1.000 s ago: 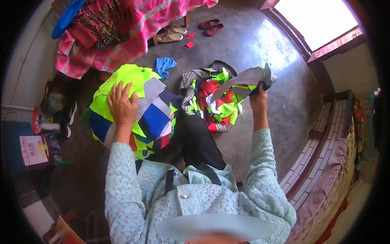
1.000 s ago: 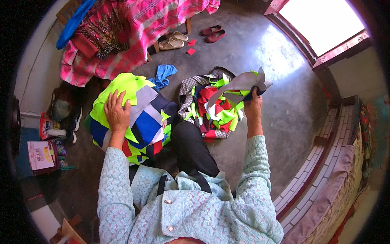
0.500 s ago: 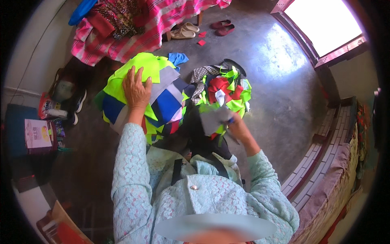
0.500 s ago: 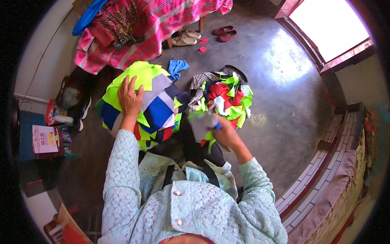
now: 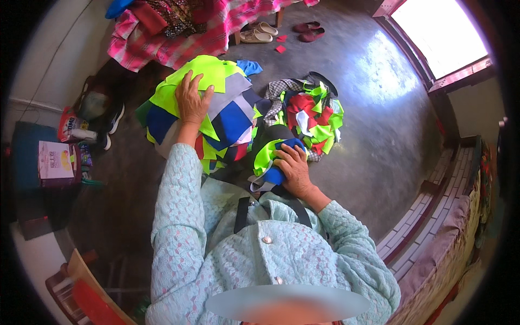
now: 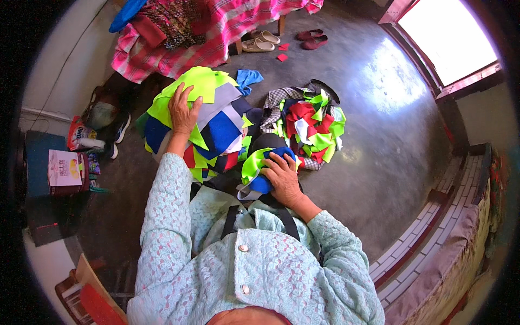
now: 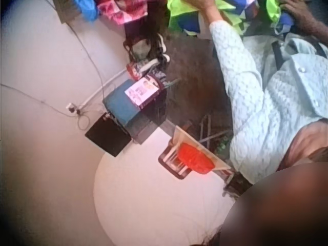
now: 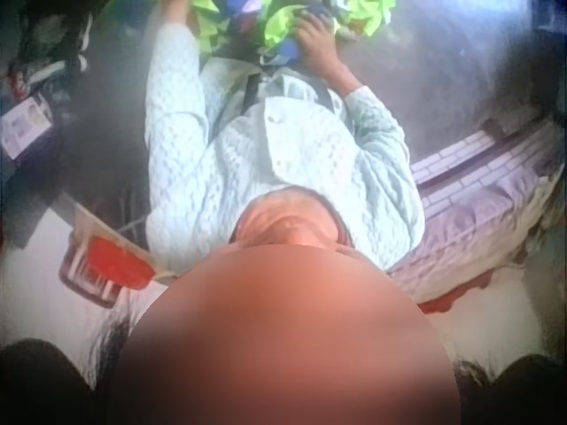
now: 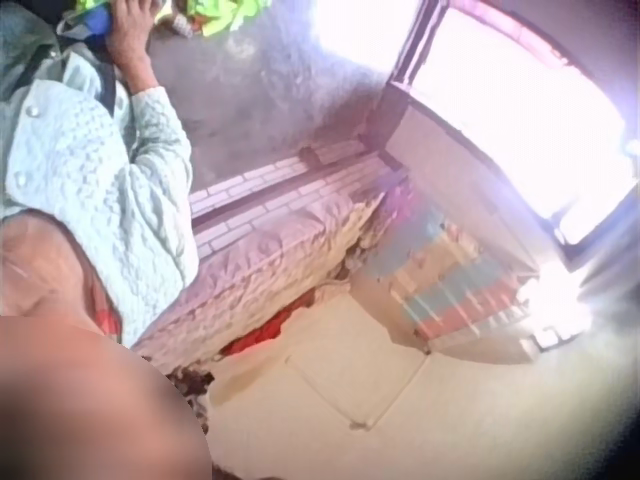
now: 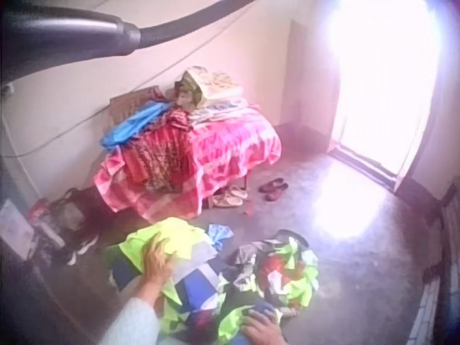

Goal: The person sits on the floor and sorts colorful fabric pieces by picking them up from a pile and placing them into a bag. The person handles multiple pieces of different colors and sizes, transferring them one by one.

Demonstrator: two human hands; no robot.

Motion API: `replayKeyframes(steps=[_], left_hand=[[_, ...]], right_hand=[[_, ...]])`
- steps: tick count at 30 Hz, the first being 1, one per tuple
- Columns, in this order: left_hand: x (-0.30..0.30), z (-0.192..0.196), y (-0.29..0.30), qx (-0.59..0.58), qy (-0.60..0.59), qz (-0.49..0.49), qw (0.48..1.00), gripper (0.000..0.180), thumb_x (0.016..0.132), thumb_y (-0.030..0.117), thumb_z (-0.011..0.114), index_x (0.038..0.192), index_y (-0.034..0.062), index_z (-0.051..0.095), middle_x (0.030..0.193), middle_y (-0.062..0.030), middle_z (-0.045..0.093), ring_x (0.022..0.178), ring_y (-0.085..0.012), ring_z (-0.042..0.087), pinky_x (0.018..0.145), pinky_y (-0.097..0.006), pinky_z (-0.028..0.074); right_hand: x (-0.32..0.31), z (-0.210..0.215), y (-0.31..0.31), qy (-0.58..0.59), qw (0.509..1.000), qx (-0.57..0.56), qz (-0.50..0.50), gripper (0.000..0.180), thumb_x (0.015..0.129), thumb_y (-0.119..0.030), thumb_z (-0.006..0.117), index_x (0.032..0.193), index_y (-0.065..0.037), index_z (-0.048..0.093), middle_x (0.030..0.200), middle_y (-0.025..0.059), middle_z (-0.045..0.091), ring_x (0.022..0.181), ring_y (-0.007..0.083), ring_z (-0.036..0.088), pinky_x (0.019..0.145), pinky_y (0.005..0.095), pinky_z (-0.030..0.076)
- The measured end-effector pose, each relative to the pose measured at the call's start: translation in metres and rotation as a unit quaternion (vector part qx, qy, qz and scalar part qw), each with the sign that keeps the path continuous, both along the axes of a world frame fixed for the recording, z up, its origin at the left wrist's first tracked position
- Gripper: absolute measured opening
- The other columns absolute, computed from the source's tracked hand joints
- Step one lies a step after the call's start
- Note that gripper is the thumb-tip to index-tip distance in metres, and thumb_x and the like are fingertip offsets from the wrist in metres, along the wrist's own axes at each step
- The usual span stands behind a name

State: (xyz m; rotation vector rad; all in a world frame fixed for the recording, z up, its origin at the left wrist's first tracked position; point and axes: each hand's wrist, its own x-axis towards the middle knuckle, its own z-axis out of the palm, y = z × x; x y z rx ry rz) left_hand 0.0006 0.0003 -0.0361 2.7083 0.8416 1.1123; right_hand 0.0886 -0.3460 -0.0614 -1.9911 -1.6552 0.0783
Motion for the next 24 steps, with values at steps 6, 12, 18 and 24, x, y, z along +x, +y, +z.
replayKeyframes(steps=[6, 12, 18, 24], left_hand=[[-0.015, 0.024, -0.051, -0.074, -0.089, -0.053, 0.992, 0.045, 0.082, 0.039, 0.062, 0.111, 0.0042, 0.059, 0.120, -0.0175, 0.055, 0.114, -0.0346, 0.049, 0.097, -0.045, 0.036], [-0.026, 0.024, -0.185, -0.369, -0.054, -0.151, 0.916, 0.035, 0.074, 0.022, 0.075, 0.098, 0.0017, 0.059, 0.086, -0.0081, 0.058, 0.076, -0.0209, 0.058, 0.070, -0.031, 0.048], [-0.028, -0.043, -0.205, -0.585, -0.071, -0.111, 0.800, 0.026, 0.081, 0.020, 0.069, 0.091, -0.0010, 0.059, 0.080, -0.0123, 0.064, 0.072, -0.0187, 0.061, 0.067, -0.031, 0.048], [-0.038, -0.052, -0.205, -0.595, -0.078, -0.110, 0.793, 0.021, 0.085, 0.021, 0.062, 0.081, 0.0013, 0.056, 0.071, -0.0051, 0.060, 0.066, -0.0117, 0.054, 0.061, -0.031, 0.043]], right_hand=[[-0.001, -0.003, 0.003, 0.000, 0.999, 0.040, -0.013, 0.046, 0.056, -0.009, 0.071, 0.100, -0.015, 0.059, 0.118, 0.0043, 0.056, 0.125, 0.0264, 0.044, 0.105, 0.0496, 0.026], [-0.001, -0.005, 0.001, 0.019, 0.997, 0.065, -0.024, 0.044, 0.057, -0.009, 0.070, 0.099, -0.014, 0.060, 0.118, 0.0065, 0.056, 0.124, 0.0277, 0.044, 0.104, 0.0500, 0.026], [-0.002, -0.004, -0.001, -0.002, 0.997, 0.077, -0.024, 0.039, 0.059, -0.009, 0.068, 0.097, -0.013, 0.060, 0.111, 0.0070, 0.057, 0.119, 0.0275, 0.047, 0.101, 0.0504, 0.028], [-0.004, -0.004, -0.009, 0.011, 0.989, 0.139, -0.039, 0.030, 0.063, -0.012, 0.067, 0.092, -0.012, 0.061, 0.104, 0.0070, 0.057, 0.111, 0.0271, 0.052, 0.097, 0.0521, 0.030]])
